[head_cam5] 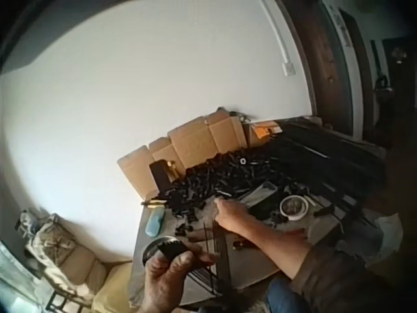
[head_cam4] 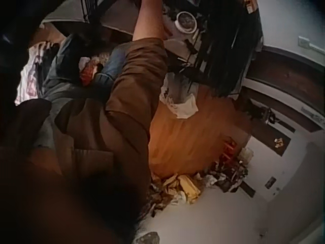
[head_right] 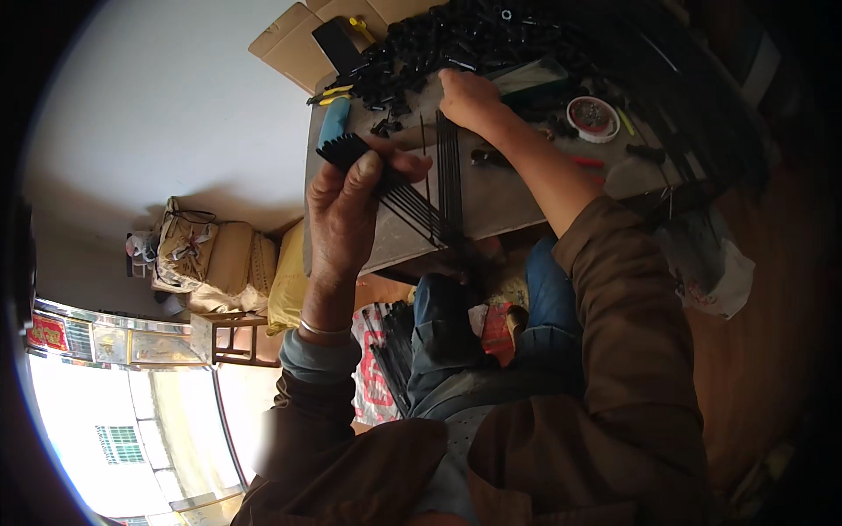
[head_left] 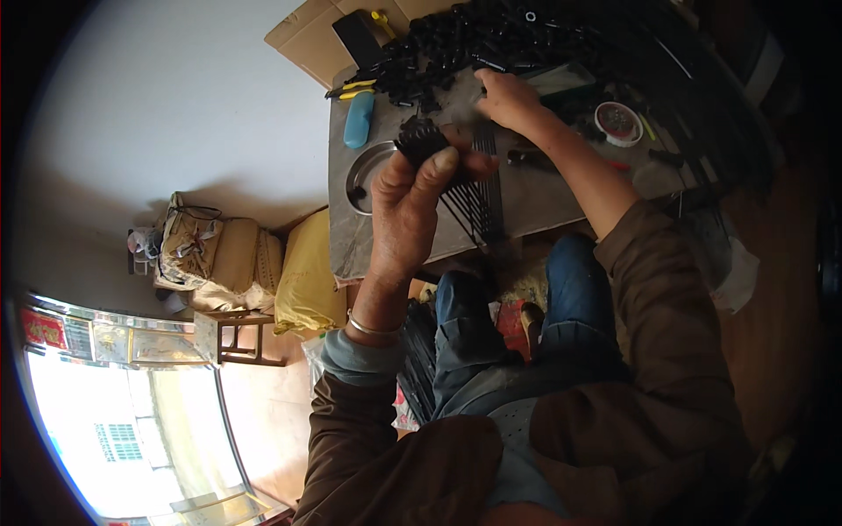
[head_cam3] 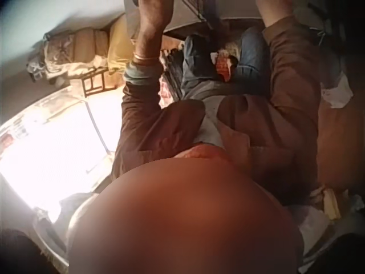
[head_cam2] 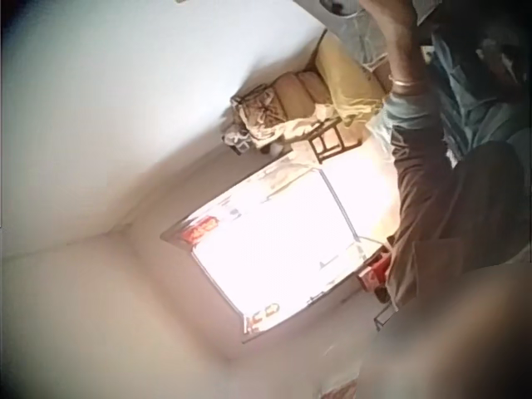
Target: Assembling the metal ribs and central hub of umbrellas using wire and pliers.
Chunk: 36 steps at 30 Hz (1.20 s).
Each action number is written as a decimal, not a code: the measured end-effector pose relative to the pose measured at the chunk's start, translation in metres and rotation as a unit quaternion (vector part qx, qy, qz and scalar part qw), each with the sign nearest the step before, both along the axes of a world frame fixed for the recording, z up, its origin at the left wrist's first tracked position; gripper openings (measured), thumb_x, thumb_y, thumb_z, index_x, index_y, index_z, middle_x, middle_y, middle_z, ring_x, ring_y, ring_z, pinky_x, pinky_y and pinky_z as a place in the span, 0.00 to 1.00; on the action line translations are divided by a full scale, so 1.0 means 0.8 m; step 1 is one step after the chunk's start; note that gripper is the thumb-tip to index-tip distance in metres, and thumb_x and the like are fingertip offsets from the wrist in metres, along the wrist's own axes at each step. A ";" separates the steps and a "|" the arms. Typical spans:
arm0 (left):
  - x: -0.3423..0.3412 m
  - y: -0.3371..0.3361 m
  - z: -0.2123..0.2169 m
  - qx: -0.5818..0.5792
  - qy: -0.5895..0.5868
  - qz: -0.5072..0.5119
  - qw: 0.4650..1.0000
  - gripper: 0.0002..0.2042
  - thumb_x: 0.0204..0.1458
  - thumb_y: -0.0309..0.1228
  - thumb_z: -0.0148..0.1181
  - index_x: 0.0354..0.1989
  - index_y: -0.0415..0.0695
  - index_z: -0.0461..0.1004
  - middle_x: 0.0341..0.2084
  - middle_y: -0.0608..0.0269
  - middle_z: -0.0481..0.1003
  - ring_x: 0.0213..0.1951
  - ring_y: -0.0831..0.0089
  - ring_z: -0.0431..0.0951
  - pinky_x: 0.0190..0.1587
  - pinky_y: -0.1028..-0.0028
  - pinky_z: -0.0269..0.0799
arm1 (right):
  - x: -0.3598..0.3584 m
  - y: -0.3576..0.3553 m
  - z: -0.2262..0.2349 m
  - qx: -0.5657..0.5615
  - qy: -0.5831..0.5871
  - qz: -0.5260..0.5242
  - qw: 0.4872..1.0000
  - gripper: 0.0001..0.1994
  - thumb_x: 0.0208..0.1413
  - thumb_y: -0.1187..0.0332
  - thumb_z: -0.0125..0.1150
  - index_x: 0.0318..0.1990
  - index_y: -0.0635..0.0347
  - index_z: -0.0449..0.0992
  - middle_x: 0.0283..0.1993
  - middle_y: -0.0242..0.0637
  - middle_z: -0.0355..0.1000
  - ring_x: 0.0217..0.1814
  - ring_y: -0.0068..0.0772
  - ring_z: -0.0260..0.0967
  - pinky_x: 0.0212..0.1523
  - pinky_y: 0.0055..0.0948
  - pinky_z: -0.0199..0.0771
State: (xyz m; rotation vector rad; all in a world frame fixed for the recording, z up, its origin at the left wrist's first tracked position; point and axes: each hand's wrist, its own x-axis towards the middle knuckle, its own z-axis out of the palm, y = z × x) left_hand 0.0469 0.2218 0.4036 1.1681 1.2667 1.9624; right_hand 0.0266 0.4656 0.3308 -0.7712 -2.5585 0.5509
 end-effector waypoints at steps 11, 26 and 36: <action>0.010 0.005 -0.008 -0.040 0.023 -0.050 0.998 0.11 0.58 0.22 0.52 0.48 0.36 0.72 0.36 0.55 0.79 0.43 0.66 0.79 0.51 0.66 0.73 | 0.054 0.137 0.012 0.109 -0.128 -0.044 0.985 0.07 0.49 0.70 0.56 0.33 0.59 0.80 0.37 0.47 0.77 0.42 0.50 0.75 0.40 0.45 0.75; 0.003 0.006 -0.013 -0.021 0.019 -0.056 0.998 0.11 0.59 0.25 0.53 0.49 0.38 0.72 0.37 0.56 0.79 0.43 0.69 0.78 0.50 0.70 0.73 | 0.121 -0.007 0.127 -0.104 0.259 0.205 0.938 0.08 0.59 0.66 0.56 0.35 0.62 0.74 0.32 0.32 0.73 0.35 0.23 0.71 0.36 0.23 0.70; 0.002 0.008 -0.013 -0.027 -0.001 -0.046 0.999 0.11 0.59 0.25 0.54 0.49 0.40 0.73 0.35 0.61 0.79 0.40 0.77 0.77 0.47 0.76 0.73 | 0.185 -0.103 0.149 -0.032 0.262 0.329 0.907 0.04 0.50 0.81 0.60 0.34 0.66 0.74 0.30 0.34 0.69 0.30 0.23 0.70 0.29 0.21 0.69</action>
